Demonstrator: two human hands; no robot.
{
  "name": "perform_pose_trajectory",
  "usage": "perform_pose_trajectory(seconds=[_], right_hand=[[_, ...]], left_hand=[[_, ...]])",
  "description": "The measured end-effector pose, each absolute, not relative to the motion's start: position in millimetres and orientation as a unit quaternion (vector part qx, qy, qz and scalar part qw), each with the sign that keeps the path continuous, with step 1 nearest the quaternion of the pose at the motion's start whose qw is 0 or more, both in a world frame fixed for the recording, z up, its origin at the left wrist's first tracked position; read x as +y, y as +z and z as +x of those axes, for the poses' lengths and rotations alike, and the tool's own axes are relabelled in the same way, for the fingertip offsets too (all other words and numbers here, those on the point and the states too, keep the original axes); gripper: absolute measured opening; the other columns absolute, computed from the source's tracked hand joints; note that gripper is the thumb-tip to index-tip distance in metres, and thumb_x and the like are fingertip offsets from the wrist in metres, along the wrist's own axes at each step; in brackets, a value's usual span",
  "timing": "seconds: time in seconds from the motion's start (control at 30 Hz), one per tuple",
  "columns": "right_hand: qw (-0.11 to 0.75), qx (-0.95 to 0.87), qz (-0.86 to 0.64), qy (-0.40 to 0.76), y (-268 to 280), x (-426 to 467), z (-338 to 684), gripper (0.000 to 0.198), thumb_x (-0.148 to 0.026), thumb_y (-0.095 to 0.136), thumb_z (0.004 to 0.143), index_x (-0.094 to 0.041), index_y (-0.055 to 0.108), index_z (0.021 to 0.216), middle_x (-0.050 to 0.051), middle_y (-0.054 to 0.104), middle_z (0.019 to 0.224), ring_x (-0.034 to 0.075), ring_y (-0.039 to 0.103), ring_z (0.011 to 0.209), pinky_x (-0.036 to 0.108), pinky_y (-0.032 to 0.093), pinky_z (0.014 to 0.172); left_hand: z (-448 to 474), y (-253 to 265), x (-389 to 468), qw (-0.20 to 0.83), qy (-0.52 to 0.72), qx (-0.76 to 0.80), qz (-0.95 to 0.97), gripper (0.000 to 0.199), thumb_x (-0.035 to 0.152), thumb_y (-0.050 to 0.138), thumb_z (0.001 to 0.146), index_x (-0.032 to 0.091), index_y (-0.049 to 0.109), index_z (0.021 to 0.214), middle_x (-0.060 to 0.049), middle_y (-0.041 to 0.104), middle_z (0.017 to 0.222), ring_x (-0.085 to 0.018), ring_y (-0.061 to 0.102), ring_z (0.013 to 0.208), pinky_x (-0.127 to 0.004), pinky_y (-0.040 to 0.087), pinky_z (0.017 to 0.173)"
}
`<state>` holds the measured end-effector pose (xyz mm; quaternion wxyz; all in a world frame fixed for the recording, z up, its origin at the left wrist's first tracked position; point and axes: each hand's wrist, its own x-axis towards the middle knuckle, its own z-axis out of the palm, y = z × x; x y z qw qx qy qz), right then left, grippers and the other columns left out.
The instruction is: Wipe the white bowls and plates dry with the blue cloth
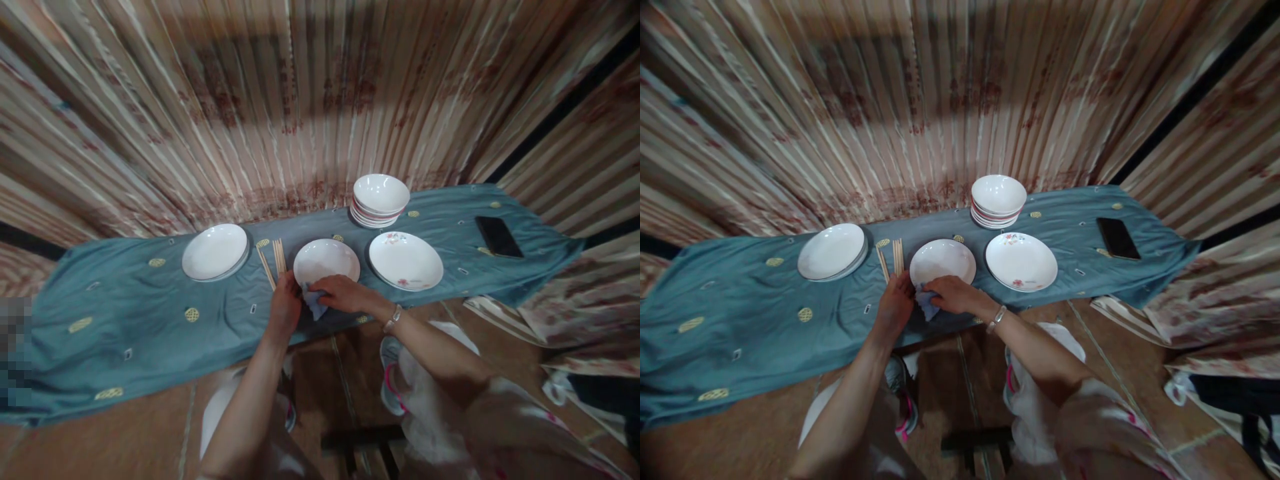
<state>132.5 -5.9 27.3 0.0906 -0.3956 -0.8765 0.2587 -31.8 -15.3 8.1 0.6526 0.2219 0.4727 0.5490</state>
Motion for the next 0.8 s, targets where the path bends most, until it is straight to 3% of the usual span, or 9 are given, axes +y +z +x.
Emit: perform_pose_trajectory(seconds=[0.13, 0.37, 0.57, 0.8], right_hand=[[0.068, -0.876, -0.386, 0.282, 30.0, -5.4, 154.0, 0.033, -0.016, 0.059, 0.088, -0.016, 0.068, 0.12, 0.011, 0.072, 0.12, 0.023, 0.066, 0.114, 0.037, 0.047, 0.101], [0.057, -0.872, -0.392, 0.288, 34.1, -8.3, 185.4, 0.034, -0.017, 0.055, 0.09, -0.017, 0.068, 0.121, 0.009, 0.072, 0.119, 0.021, 0.066, 0.112, 0.033, 0.046, 0.1], [-0.002, -0.865, -0.455, 0.211, 42.7, -9.5, 197.0, 0.032, -0.017, 0.051, 0.089, -0.016, 0.07, 0.115, 0.009, 0.073, 0.114, 0.023, 0.065, 0.111, 0.032, 0.045, 0.097], [-0.05, -0.858, -0.503, 0.087, 37.8, -2.4, 188.6, 0.029, -0.018, 0.047, 0.093, -0.01, 0.071, 0.107, 0.014, 0.072, 0.11, 0.026, 0.065, 0.108, 0.034, 0.045, 0.095]], left_hand=[[-31.1, 12.7, -17.5, 0.658, 0.549, 0.485, 0.175, 0.035, 0.041, 0.036, 0.096, 0.023, 0.064, 0.086, -0.009, 0.069, 0.11, -0.024, 0.059, 0.114, -0.037, 0.049, 0.095], [-27.4, 12.0, -16.3, 0.66, 0.555, 0.478, 0.166, 0.033, 0.042, 0.04, 0.095, 0.022, 0.063, 0.084, -0.008, 0.069, 0.107, -0.022, 0.06, 0.11, -0.039, 0.048, 0.095], [-19.5, 12.6, -15.0, 0.66, 0.561, 0.473, 0.162, 0.03, 0.041, 0.044, 0.095, 0.02, 0.064, 0.087, -0.008, 0.069, 0.11, -0.021, 0.06, 0.111, -0.035, 0.049, 0.091], [-17.5, 15.3, -14.8, 0.659, 0.565, 0.475, 0.144, 0.033, 0.036, 0.04, 0.097, 0.019, 0.065, 0.087, -0.009, 0.07, 0.111, -0.022, 0.059, 0.116, -0.04, 0.048, 0.099]])
